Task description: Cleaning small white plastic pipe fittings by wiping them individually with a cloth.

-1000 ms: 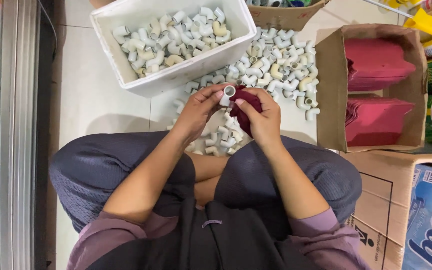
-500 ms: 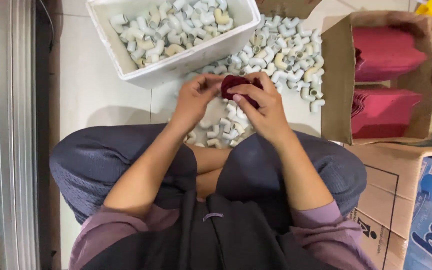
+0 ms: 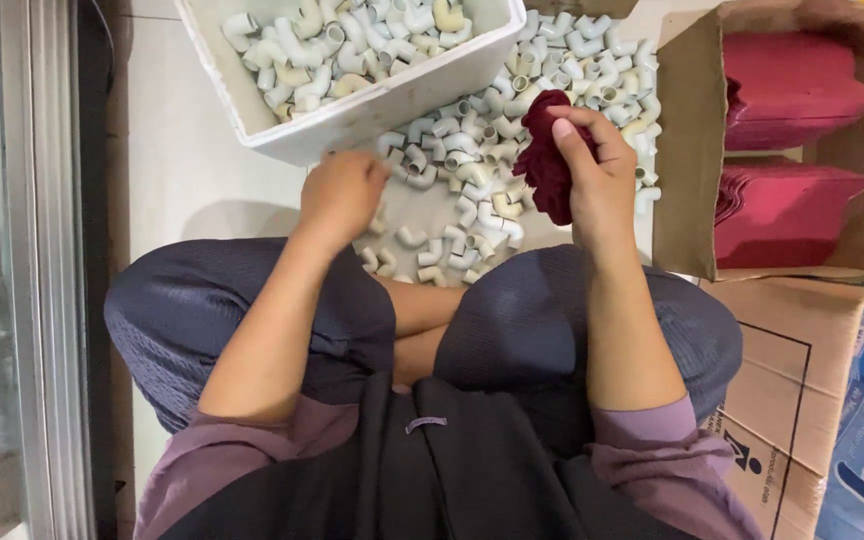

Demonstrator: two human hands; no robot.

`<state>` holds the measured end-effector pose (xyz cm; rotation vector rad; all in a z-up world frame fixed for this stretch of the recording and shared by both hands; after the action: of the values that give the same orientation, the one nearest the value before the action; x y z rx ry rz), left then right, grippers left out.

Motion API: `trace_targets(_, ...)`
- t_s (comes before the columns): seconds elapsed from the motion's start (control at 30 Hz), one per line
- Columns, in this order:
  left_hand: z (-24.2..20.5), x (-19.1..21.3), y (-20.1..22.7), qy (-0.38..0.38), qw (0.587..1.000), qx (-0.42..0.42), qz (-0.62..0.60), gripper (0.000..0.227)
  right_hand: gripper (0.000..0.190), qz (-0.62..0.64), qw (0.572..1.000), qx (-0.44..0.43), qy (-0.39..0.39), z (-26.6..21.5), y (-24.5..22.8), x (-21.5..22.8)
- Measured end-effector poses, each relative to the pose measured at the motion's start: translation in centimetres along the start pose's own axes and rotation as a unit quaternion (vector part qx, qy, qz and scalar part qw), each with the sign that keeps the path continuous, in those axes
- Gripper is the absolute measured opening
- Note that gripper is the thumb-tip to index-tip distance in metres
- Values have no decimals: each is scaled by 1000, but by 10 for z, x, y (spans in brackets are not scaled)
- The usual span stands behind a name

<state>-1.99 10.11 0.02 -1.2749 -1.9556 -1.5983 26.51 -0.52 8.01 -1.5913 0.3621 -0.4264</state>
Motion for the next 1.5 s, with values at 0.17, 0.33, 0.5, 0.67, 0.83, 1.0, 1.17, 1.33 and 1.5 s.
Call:
trace_targets(0.17,26,-90,-110,-180,886,122,409,39,20,49,998,-18,21,-6,-19,0)
trace_targets(0.33,39,-137,-133,-178,890,75,412,29,18,40,999,-1,19,-4,-15,2)
trace_targets(0.5,21,-115,-59,-113,944,12,310,18,18,18,1000,3,16,-8,-10,-8)
trace_targets(0.67,25,-108,-51,-64,979,2,194,29,17,33,999,-24,15,-1,16,-9)
trace_targets(0.83,34,-104,-45,-37,992,-19,117,29,17,30,999,-33,23,-6,6,-24)
trace_targets(1.0,6,-72,3,-7,984,-50,168,34,16,29,999,-34,5,-6,16,-32)
trace_targets(1.17,23,-101,-26,-26,947,-58,314,29,16,-7,1000,-25,7,-9,12,-33)
trace_targets(1.33,14,-84,-11,-16,989,-17,147,30,19,-28,1000,-11,6,-8,20,-31)
trace_targets(1.5,5,-82,10,-18,990,33,-139,50,20,-187,975,113,-28,-25,6,-50)
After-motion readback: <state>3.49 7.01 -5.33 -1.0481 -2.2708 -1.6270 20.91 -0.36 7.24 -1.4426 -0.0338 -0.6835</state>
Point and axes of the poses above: each hand's wrist, its own z-axis towards the middle knuckle, its own x-axis out of the back of the hand, y = z × x, the point moved 8 cm from there along z, towards the middle knuckle
